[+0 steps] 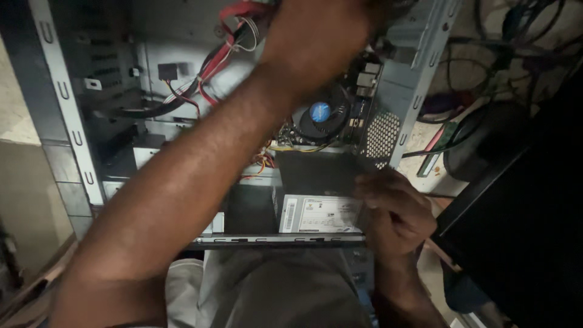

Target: The person works inside an open desktop computer tower on a repair bench, connecting and routing internal cables and adjusting components. They then power the system on, watch the boot screen, enter the BIOS setup utility, and type on the keyboard while the monitor displays the setup menu.

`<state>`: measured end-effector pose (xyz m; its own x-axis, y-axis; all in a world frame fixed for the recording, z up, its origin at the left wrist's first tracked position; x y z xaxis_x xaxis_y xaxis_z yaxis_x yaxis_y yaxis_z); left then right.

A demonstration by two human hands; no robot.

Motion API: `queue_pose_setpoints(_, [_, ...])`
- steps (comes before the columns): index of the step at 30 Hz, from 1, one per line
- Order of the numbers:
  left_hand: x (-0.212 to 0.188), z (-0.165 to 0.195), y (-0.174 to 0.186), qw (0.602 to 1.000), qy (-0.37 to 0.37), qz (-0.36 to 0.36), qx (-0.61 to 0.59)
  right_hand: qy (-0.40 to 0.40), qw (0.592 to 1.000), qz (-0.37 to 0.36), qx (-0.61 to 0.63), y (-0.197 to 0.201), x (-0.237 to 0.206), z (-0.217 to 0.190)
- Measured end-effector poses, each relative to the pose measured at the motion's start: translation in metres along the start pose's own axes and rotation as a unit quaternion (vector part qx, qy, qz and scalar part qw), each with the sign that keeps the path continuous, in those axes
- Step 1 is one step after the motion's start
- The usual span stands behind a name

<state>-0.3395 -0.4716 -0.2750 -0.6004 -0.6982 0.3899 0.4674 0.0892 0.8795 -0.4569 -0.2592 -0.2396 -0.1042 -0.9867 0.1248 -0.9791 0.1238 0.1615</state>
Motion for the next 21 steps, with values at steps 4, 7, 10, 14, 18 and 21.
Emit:
queue_pose_setpoints(4, [0.001, 0.023, 0.029, 0.991, -0.031, 0.101, 0.087, 0.055, 0.998, -0.023, -0.007, -0.009, 0.008, -0.022])
queue_pose_setpoints(7, [0.005, 0.024, 0.017, 0.991, 0.024, -0.051, 0.123, 0.046, 0.995, -0.042, -0.08, -0.022, 0.005, -0.041])
queue_pose_setpoints(10, [-0.003, 0.017, 0.018, 0.988, 0.094, -0.114, 0.053, 0.035, 0.983, -0.05, -0.174, -0.037, 0.005, -0.055])
queue_pose_setpoints(14, [-0.015, 0.013, 0.041, 0.989, 0.144, -0.035, -0.018, -0.058, 0.996, -0.004, -0.066, -0.043, 0.042, -0.031])
queue_pose_setpoints(18, [-0.024, -0.007, 0.042, 0.971, 0.22, -0.075, -0.064, 0.029, 0.973, 0.031, -0.227, -0.057, 0.103, -0.008])
queue_pose_setpoints(21, [-0.033, -0.033, 0.047, 0.947, 0.302, -0.03, -0.11, 0.045, 0.964, 0.051, -0.257, -0.071, 0.125, 0.012])
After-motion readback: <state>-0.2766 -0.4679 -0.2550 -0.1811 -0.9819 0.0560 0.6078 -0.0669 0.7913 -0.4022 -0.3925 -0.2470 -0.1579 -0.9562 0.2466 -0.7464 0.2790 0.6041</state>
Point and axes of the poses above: each hand's wrist, its own x-axis towards the middle knuckle, its own y-axis out of the back of the hand, z = x × y, the point moved 7 cm from there along x, towards the middle knuckle, and after that the axes turned 7 degrees about x, right-handed, at the moved point
